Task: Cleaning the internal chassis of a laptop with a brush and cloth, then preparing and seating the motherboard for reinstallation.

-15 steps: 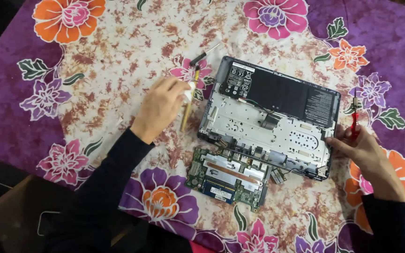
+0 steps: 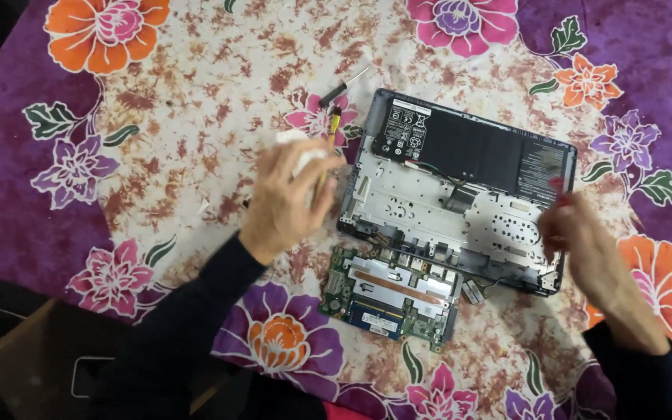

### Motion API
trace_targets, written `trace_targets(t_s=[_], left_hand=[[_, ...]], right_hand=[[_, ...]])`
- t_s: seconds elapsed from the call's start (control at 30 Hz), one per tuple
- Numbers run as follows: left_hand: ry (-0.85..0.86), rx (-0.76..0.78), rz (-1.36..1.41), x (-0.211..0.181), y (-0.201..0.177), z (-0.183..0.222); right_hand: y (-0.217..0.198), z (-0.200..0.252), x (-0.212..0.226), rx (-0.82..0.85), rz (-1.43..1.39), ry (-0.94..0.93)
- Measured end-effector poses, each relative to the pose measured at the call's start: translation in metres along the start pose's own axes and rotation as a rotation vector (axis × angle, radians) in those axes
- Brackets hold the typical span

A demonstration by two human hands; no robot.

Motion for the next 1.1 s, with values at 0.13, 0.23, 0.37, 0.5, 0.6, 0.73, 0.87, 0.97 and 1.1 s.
trace_targets(t_s=[0.13,0.23,0.37,0.5,0.6,0.73,0.87,0.97,1.1], left_hand=[[-0.261,0.067,0.548,-0.028,0.000,-0.003],[-0.597,0.149,0.899,-0.026,0.014,0.008],[-0.945,0.095,0.844,-0.001,0.006,0.004],[-1.274,-0.184,0.955,0.036,-0.003,0.016],[-1.293,-0.234,1.000,0.052,-0.015,0.009],[-1.255,-0.076,0.889,0.066,-0.007,0.022],[-1.159,0.225,0.637,0.082,0.014,0.047],[-1.147,0.230,0.570,0.084,0.011,0.047],[-1.126,0.257,0.498,0.056,-0.019,0.010]], right_hand=[[0.067,0.043,0.082,0.195,0.087,0.258],[0.119,0.046,0.104,0.265,0.114,-0.006],[0.164,0.046,0.167,0.394,0.158,-0.538],[0.186,0.008,0.192,0.305,0.145,-0.781],[0.200,-0.024,0.206,0.098,0.285,-1.186],[0.240,-0.019,0.203,0.212,0.364,-1.550],[0.258,-0.010,0.204,0.083,0.596,-1.808],[0.239,0.007,0.227,0.033,0.667,-1.850],[0.220,0.001,0.222,0.182,0.640,-1.730]])
Point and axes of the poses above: each hand's wrist, its own z-axis away from the middle knuckle, its own y-axis out of the palm, x = y × z, the point moved 7 cm from there along -z, towards the middle knuckle, and after that the axes turned 12 degrees about -x, right-handed, at the moved point
